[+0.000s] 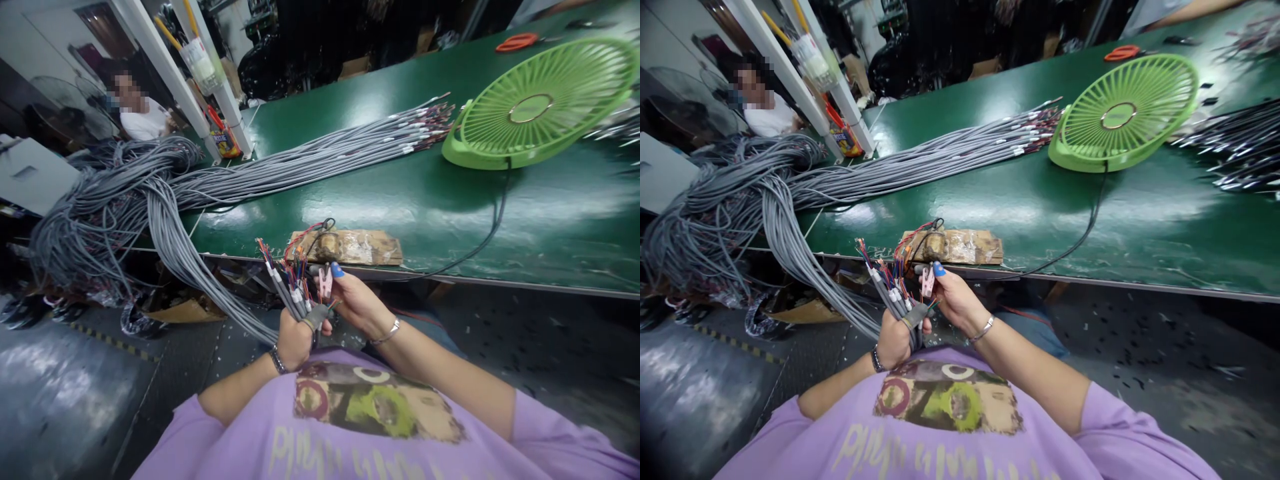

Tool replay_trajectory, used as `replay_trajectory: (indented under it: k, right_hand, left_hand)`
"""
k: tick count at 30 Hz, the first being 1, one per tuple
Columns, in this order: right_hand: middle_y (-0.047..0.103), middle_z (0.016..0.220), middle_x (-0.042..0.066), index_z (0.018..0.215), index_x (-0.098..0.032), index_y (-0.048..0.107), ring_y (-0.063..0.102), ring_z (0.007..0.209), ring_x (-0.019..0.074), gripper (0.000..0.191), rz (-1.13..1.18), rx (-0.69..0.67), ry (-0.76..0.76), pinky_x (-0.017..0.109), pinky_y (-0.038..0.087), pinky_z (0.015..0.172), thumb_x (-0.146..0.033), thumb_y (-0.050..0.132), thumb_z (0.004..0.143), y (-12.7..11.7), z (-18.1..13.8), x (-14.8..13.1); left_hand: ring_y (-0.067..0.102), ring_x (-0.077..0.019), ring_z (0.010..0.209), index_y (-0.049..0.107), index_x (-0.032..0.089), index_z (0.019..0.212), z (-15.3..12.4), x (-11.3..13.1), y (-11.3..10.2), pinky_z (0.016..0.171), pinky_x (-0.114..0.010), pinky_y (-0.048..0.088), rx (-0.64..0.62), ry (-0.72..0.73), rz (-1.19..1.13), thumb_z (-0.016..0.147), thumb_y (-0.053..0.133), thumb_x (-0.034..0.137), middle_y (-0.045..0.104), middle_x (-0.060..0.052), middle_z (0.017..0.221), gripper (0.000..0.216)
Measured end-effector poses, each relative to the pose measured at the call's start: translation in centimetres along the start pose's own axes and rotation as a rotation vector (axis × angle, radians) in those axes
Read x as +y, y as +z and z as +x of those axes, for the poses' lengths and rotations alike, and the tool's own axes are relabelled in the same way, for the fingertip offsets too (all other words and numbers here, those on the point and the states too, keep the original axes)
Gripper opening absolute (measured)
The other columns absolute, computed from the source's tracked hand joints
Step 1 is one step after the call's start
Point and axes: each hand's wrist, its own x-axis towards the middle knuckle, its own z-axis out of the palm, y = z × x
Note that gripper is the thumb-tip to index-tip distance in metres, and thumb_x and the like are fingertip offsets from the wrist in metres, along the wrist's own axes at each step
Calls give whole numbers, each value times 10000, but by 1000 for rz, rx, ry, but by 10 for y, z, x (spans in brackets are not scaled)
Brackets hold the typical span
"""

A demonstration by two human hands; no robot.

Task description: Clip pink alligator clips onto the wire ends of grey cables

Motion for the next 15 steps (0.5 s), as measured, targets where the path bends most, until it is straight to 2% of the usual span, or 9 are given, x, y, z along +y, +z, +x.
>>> replay_trajectory:
  k: [7,12,15]
  right_hand:
    - [657,647,14,665,-175,667,538,569,123,366,-8,22,-28,281,450,595,-520,787,654,-2,2,3]
    - [660,668,22,726,-171,662,584,618,149,351,-1,-47,-41,291,466,601,-510,752,706,-2,1,4]
    - [654,659,15,715,-169,652,582,614,141,358,2,-34,-31,289,474,619,-503,776,679,-3,3,5]
  left_hand:
    - [568,-131,412,619,159,572,1,-6,-4,468,-253,500,-39,23,6,645,767,464,622,-13,457,347]
    - [558,-129,406,623,155,565,0,-2,-2,468,-258,504,-34,8,4,620,783,466,614,-12,450,354]
    - [555,-129,409,634,149,565,-1,-1,-1,472,-266,510,-37,8,15,612,783,474,620,-18,459,360]
